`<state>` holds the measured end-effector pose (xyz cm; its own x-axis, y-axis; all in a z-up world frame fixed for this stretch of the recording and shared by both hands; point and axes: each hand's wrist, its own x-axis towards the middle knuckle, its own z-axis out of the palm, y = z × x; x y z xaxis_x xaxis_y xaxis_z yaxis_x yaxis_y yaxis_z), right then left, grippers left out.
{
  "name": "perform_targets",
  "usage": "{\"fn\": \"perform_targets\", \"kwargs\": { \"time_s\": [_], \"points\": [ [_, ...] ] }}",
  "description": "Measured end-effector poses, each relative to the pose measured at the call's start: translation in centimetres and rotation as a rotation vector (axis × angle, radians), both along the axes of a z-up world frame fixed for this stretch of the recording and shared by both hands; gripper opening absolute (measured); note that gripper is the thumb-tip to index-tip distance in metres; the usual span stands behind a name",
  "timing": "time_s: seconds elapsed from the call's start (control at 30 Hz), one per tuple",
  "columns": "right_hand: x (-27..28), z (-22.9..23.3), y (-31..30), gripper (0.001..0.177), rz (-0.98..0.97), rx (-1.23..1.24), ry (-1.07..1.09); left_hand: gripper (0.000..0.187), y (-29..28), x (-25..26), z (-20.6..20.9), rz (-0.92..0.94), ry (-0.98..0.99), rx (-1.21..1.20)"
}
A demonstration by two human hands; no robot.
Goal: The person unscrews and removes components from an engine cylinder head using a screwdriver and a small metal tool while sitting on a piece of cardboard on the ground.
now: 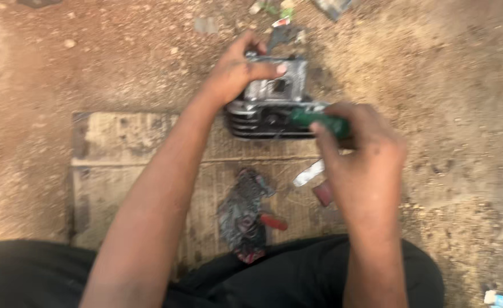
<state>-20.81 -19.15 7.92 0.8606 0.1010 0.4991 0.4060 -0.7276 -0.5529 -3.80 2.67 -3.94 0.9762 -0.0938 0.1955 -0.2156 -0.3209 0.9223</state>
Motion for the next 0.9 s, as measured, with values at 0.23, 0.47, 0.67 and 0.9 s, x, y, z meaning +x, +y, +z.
{"fn": "perform_targets", "kwargs": {
  "time_s": [0.23, 0.47, 0.67, 0.9],
  "points": [
    [0.1, 1.2, -0.1, 0.016, -0.024, -0.027, -0.050, 0.068, -0.4, -0.3, 0.7, -0.006, 0.042, -0.041],
    [0.6, 0.7, -1.4, 0.011, -0.077, -0.108, -0.036, 0.071, 0.0, 1.0, 0.3, -0.029, 0.066, -0.059],
    [1.1, 0.8, -1.5, 0.012, -0.063, -0.223, -0.104, 0.067, 0.4, 1.5, -0.5, -0.036, 0.021, -0.042],
    [1.8, -0.6, -2.2, 0.022, 0.060, -0.068, 0.062, 0.070, 0.1, 1.2, -0.5, -0.050, 0.074, -0.066]
  ]
}}
